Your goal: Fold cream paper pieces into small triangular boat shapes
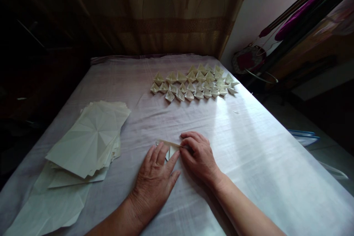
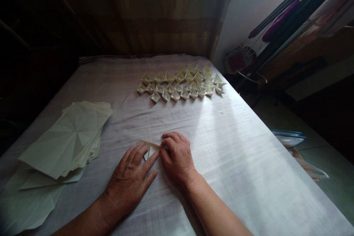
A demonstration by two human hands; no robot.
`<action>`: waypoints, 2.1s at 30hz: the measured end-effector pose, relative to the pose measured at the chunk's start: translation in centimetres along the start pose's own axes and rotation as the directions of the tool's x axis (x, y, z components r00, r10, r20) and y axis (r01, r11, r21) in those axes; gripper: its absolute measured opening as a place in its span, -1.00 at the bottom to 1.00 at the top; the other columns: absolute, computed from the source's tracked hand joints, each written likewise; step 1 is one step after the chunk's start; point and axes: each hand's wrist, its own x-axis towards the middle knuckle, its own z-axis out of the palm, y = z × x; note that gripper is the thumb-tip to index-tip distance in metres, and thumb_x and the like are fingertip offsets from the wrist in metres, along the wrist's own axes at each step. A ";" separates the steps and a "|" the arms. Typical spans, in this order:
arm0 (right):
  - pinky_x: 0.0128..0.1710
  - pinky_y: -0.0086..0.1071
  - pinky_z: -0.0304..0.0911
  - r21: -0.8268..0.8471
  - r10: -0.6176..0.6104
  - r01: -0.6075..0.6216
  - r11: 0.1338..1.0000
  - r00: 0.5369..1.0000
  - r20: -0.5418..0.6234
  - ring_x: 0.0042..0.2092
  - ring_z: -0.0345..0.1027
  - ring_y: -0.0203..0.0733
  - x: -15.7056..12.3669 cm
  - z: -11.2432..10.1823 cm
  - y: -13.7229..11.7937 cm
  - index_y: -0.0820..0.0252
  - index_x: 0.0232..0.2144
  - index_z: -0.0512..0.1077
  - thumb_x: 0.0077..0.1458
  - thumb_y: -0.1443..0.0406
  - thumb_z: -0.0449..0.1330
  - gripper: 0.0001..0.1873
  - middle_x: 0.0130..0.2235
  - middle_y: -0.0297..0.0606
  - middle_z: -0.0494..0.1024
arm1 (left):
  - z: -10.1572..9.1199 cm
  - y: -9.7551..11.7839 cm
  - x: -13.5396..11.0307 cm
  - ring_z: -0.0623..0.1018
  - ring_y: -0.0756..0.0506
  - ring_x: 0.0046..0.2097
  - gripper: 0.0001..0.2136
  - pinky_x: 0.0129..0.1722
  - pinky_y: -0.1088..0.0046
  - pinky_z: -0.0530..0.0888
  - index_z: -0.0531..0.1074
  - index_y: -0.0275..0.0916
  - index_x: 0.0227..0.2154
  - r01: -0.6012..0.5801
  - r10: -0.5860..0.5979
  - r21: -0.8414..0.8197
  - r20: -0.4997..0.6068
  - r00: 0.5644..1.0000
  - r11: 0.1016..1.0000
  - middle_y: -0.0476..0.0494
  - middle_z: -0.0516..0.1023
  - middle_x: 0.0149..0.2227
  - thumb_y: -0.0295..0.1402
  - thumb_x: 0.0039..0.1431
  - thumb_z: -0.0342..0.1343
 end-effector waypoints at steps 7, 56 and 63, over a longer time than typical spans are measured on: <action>-0.21 -0.30 0.19 0.005 -0.033 0.033 0.999 0.999 0.027 -0.27 0.35 -0.15 -0.2 0.1 0.0 0.12 -0.38 0.45 0.08 0.46 0.15 -0.85 -0.40 -0.31 0.52 | 0.0 -0.1 0.1 0.37 -0.29 0.16 -0.60 0.17 0.04 0.41 0.41 -0.14 0.12 0.014 -0.011 -0.085 0.037 0.999 0.996 -0.27 0.37 0.09 -0.24 0.23 0.16; -0.20 -0.32 0.23 -0.164 -0.228 0.241 0.957 0.969 0.095 -0.25 0.32 -0.17 -0.6 0.0 -0.5 0.02 -0.16 0.56 0.21 0.38 0.21 -0.80 -0.29 -0.27 0.54 | -1.6 -1.5 0.2 0.39 -0.25 0.14 -0.56 0.17 0.09 0.43 0.33 -0.24 0.13 -0.086 0.152 -0.347 0.168 0.974 0.934 -0.27 0.43 0.06 -0.41 0.17 0.15; -0.24 -0.31 0.13 -0.242 -0.265 0.291 0.926 0.955 0.137 -0.24 0.29 -0.16 -0.5 -0.2 -0.7 0.01 -0.18 0.56 0.17 0.31 0.29 -0.86 -0.28 -0.28 0.53 | -2.3 -1.6 0.5 0.42 -0.22 0.09 -0.64 0.17 0.11 0.41 0.37 -0.22 0.08 -0.104 0.182 -0.355 0.191 0.965 0.929 -0.23 0.45 0.02 -0.41 0.20 0.10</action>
